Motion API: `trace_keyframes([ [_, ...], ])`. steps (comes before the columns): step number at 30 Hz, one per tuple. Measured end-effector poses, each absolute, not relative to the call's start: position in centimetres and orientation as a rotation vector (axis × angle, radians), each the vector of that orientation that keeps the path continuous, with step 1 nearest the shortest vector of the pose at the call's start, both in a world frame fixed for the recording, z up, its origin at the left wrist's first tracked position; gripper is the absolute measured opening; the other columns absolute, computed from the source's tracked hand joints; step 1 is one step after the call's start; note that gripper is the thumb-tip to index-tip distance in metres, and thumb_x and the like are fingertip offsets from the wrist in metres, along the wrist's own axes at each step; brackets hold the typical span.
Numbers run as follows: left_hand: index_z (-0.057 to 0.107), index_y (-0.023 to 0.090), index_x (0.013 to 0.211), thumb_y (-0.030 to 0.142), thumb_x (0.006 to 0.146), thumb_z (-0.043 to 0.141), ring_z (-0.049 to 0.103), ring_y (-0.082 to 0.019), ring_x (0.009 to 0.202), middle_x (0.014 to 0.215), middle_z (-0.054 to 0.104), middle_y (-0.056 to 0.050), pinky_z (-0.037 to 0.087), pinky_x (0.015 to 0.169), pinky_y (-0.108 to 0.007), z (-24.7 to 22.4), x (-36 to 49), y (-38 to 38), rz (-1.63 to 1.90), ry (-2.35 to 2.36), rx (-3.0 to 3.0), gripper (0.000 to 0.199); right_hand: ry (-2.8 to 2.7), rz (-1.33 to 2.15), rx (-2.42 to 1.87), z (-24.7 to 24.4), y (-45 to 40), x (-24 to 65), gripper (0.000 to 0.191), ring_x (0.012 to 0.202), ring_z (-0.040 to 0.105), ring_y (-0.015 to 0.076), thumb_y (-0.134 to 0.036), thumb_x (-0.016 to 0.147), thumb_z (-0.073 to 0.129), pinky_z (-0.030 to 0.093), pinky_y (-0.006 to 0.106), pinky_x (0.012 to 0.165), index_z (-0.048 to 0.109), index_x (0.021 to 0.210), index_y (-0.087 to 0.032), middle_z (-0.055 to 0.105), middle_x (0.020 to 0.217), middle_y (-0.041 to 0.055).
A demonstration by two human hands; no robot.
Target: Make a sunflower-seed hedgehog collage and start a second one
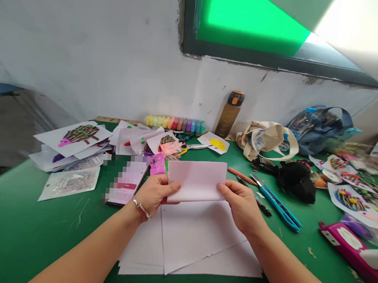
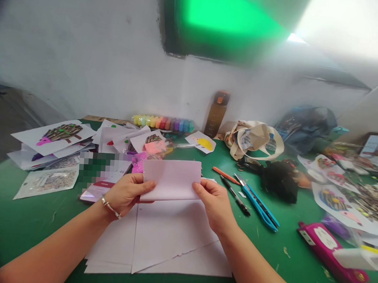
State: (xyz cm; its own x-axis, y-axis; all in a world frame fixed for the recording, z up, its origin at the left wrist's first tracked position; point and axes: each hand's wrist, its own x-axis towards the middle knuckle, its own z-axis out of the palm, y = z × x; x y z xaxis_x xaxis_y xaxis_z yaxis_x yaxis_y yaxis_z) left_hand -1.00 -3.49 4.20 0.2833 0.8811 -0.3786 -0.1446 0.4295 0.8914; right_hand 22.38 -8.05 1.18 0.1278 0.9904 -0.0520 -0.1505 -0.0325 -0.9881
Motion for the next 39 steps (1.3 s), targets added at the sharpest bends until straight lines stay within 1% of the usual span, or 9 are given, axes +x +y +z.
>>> trace_keyframes([
  [10,0.07,0.011,0.073,0.046,0.044,0.089,0.061,-0.017,0.065,0.072,0.065,-0.003,0.06,0.053,-0.031,4.1,-0.5,-3.8,0.888,1.132,0.955,0.049,-0.979,1.173,-1.198,1.1,-8.0,22.3,0.028,0.085,0.061,0.0235,-0.042,0.076,0.074,0.045,0.037,0.082,0.076,0.096,-0.023,0.072,0.088,0.0057],
  [15,0.07,0.012,0.071,0.048,0.047,0.087,0.062,-0.018,0.067,0.073,0.066,-0.004,0.06,0.053,-0.031,3.9,-0.3,-3.8,0.901,1.133,0.979,0.047,-0.953,1.166,-1.209,1.1,-8.0,22.4,0.028,0.083,0.06,0.0228,-0.043,0.074,0.075,0.045,0.036,0.08,0.076,0.094,-0.023,0.072,0.087,0.005],
  [23,0.069,0.011,0.068,0.049,0.048,0.088,0.06,-0.017,0.064,0.068,0.063,-0.003,0.06,0.053,-0.032,3.5,-0.2,-3.8,0.908,1.142,0.98,0.047,-0.922,1.159,-1.226,1.4,-7.9,22.3,0.024,0.072,0.054,0.0166,-0.042,0.075,0.074,0.042,0.03,0.069,0.075,0.083,-0.02,0.067,0.077,0.0022],
  [25,0.069,0.01,0.067,0.048,0.048,0.088,0.06,-0.017,0.063,0.069,0.063,-0.003,0.061,0.053,-0.033,3.5,-0.2,-3.8,0.933,1.147,0.971,0.047,-0.873,1.191,-1.169,1.5,-7.8,22.2,0.029,0.073,0.055,0.0171,-0.048,0.076,0.071,0.044,0.03,0.069,0.074,0.082,-0.02,0.068,0.079,0.003],
  [27,0.069,0.01,0.07,0.047,0.049,0.088,0.06,-0.016,0.064,0.069,0.063,-0.003,0.06,0.053,-0.032,3.6,-0.1,-3.8,0.975,1.153,0.951,0.047,-0.802,1.253,-1.062,1.7,-7.7,21.9,0.039,0.077,0.058,0.0187,-0.058,0.079,0.063,0.046,0.031,0.068,0.073,0.086,-0.021,0.069,0.086,0.005],
  [29,0.07,0.009,0.073,0.047,0.05,0.087,0.06,-0.016,0.064,0.071,0.064,-0.003,0.06,0.053,-0.031,3.6,-0.1,-3.8,1.012,1.155,0.93,0.047,-0.737,1.327,-0.981,1.8,-7.8,21.3,0.043,0.08,0.059,0.0196,-0.062,0.078,0.061,0.048,0.032,0.068,0.071,0.089,-0.022,0.068,0.09,0.0057],
  [33,0.071,0.01,0.072,0.048,0.053,0.086,0.061,-0.017,0.062,0.068,0.065,-0.004,0.058,0.053,-0.032,3.6,0.1,-4.1,1.051,1.17,0.973,0.045,-0.751,1.469,-1.016,1.9,-8.6,18.7,0.036,0.074,0.057,0.018,-0.052,0.069,0.075,0.046,0.03,0.064,0.067,0.082,-0.02,0.064,0.076,0.0028],
  [36,0.071,0.011,0.07,0.05,0.059,0.081,0.061,-0.019,0.06,0.064,0.066,-0.004,0.056,0.055,-0.031,3.5,0.4,-4.6,1.033,1.183,1.091,0.041,-0.827,1.512,-1.032,1.8,-9.2,16.6,0.032,0.068,0.054,0.0152,-0.046,0.071,0.076,0.043,0.029,0.063,0.067,0.086,-0.018,0.063,0.075,0.0023],
  [39,0.071,0.013,0.066,0.05,0.065,0.077,0.059,-0.017,0.057,0.059,0.064,-0.003,0.05,0.053,-0.027,3.4,0.7,-5.1,1.01,1.22,1.195,0.038,-0.78,1.512,-1.021,1.6,-9.4,15.6,0.03,0.064,0.05,0.0129,-0.041,0.072,0.077,0.041,0.027,0.061,0.066,0.088,-0.018,0.06,0.072,0.0005],
])
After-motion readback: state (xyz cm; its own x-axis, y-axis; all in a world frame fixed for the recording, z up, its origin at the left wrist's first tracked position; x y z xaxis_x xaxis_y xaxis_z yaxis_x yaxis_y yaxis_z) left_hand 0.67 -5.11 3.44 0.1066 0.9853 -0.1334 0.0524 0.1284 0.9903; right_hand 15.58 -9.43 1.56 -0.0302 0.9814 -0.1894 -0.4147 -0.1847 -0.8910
